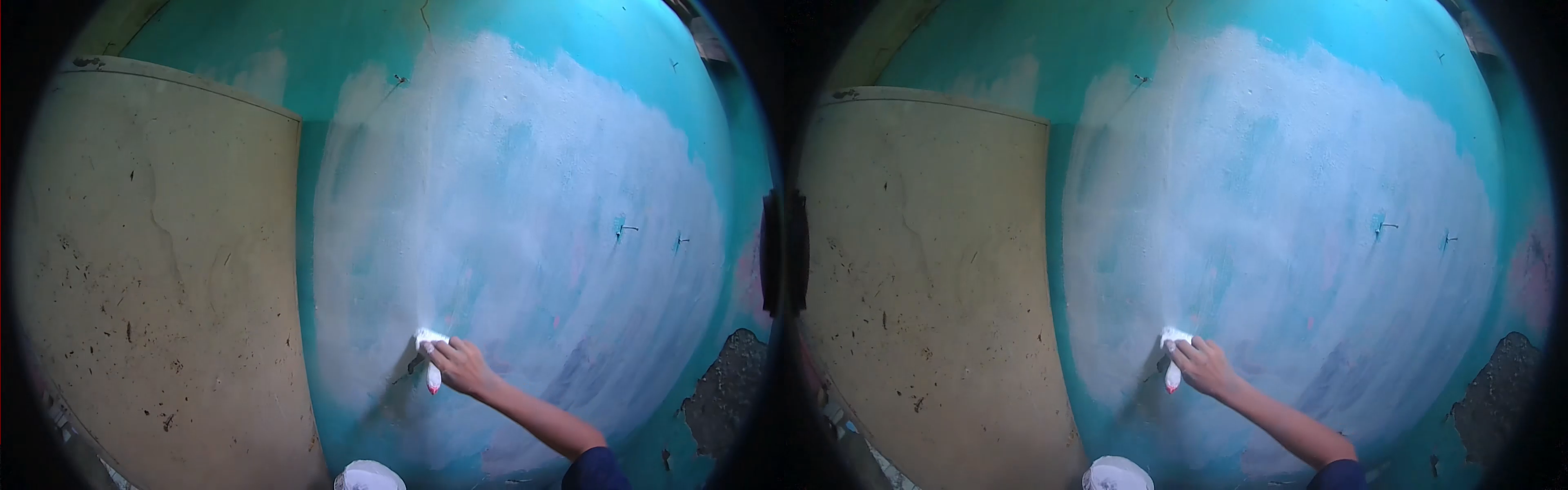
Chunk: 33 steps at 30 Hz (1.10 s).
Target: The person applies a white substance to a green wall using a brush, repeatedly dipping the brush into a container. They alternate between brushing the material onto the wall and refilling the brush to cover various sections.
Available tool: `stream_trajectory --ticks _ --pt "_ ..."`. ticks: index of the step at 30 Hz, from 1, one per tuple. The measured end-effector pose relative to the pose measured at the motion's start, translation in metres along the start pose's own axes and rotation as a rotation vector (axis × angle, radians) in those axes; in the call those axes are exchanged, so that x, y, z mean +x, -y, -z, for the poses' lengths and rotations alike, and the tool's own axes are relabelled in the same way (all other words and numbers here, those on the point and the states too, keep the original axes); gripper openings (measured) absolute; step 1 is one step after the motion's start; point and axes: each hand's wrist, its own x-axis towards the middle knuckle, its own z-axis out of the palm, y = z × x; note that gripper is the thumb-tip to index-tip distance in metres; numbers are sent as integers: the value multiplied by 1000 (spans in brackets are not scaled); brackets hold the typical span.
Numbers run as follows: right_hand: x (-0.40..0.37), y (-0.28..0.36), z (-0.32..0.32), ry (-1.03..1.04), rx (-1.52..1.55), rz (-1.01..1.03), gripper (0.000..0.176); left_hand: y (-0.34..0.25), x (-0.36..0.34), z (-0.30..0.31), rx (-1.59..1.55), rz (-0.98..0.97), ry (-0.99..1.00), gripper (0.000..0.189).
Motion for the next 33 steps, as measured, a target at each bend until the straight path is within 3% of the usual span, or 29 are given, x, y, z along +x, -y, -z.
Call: stream_trajectory --ticks 2,4,5,6,8,10,12,21,25,30,33 --pt "-23 21 -14 82 154 -119 40 5 14 -1 106 -29 -13 63" --pt "-54 46 -40 75 787 -706 32 -9 6 -21 145 31 -41 64" --pt "-67 59 -45 104 968 -877 24 -20 3 -34 176 78 -69 64" --pt "-75 76 -42 103 976 -890 24 -30 -2 -45 191 79 -72 64" --pt "-87 108 -25 -91 1327 -1089 26 -47 -11 -68 43 82 5 64" --pt "-100 127 -7 -89 1386 -1196 29 -48 -14 -76 39 77 52 65" --pt "-106 143 15 -218 1458 -1368 28 -46 -14 -85 10 60 148 66" --pt "-147 149 75 -429 1401 -1601 20 -11 -9 -110 -38 -47 479 68" --pt "-169 136 92 -448 1419 -1657 21 0 -25 -138 -140 37 479 71" --pt "-204 114 109 -478 1338 -1462 18 24 -47 -157 -78 26 588 73" --pt "-216 99 123 -371 1265 -1527 16 39 -63 -164 -49 31 592 74"
